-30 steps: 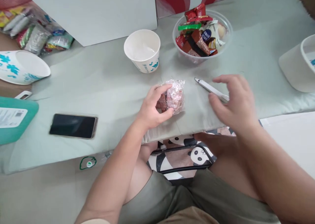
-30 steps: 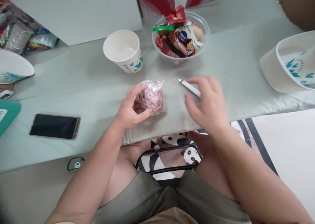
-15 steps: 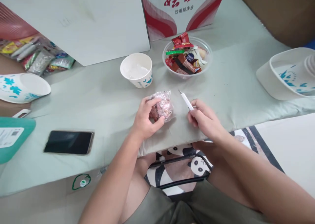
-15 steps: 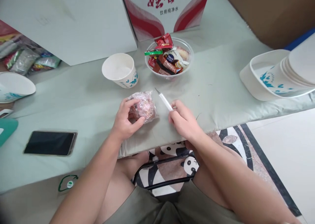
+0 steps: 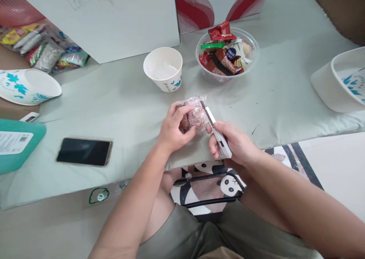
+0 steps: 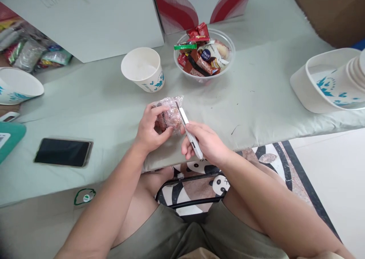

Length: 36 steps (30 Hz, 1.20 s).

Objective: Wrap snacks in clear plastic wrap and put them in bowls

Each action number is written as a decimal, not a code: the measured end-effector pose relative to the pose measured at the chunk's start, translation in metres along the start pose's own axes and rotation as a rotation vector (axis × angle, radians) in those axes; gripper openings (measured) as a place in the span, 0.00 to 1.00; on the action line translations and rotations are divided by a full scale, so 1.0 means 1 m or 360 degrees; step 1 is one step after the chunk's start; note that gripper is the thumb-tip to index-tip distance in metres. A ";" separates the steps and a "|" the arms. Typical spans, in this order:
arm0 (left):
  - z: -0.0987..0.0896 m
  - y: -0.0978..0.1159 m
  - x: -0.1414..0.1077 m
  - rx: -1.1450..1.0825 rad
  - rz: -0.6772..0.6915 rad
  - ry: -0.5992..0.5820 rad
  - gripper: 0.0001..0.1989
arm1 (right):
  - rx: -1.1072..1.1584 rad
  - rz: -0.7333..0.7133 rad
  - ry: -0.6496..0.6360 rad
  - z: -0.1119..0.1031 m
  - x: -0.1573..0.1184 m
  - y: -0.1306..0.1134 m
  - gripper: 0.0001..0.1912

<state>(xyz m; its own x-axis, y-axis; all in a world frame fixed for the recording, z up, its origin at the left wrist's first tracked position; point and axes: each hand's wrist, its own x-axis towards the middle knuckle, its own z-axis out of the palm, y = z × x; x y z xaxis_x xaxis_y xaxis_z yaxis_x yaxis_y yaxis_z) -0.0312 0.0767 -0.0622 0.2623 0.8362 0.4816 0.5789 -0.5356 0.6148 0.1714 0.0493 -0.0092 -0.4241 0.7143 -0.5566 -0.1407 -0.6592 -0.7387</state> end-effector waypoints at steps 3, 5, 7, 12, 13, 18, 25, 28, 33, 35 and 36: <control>0.000 0.000 0.000 0.0027 -0.0011 -0.0017 0.26 | -0.0090 -0.0057 0.0026 0.002 0.000 0.000 0.18; 0.001 -0.001 0.000 0.0046 -0.0019 -0.0026 0.26 | -0.0118 -0.0096 0.0050 0.002 -0.001 0.001 0.18; 0.001 -0.002 -0.001 0.0055 -0.0018 -0.0025 0.26 | -0.0111 -0.0129 0.0081 0.002 -0.004 0.001 0.18; 0.003 -0.002 -0.001 0.0058 -0.0002 -0.0001 0.24 | -0.0133 -0.0112 0.0055 0.006 -0.005 0.005 0.17; 0.004 -0.002 -0.001 0.0060 -0.0007 0.0014 0.23 | -0.0147 -0.0099 0.0051 0.007 -0.005 0.006 0.17; 0.005 -0.002 0.000 0.0137 -0.0064 -0.0021 0.21 | -0.0188 -0.0107 0.0109 0.009 -0.004 0.009 0.15; 0.006 0.001 0.000 0.0107 -0.0121 0.0018 0.19 | -0.0202 -0.0058 0.0078 0.008 -0.012 0.012 0.14; 0.006 0.001 0.000 0.0096 -0.0172 0.0082 0.18 | -0.0228 -0.0049 0.0084 0.010 -0.014 0.015 0.14; 0.005 -0.006 0.001 0.0035 -0.0129 0.0254 0.15 | -0.0314 -0.0046 0.0082 0.016 -0.014 0.017 0.16; 0.006 -0.010 0.002 0.0017 -0.0139 0.0283 0.17 | -0.0354 -0.0055 0.0069 0.017 -0.014 0.017 0.16; 0.006 -0.012 0.002 0.0004 -0.0154 0.0295 0.18 | -0.0373 -0.0059 0.0062 0.018 -0.014 0.017 0.16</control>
<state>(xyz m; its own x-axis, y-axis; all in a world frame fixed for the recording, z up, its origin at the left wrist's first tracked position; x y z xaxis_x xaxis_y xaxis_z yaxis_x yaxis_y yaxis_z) -0.0331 0.0852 -0.0722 0.0592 0.8476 0.5273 0.5966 -0.4535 0.6621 0.1591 0.0241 -0.0078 -0.3869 0.7486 -0.5384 0.0577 -0.5631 -0.8244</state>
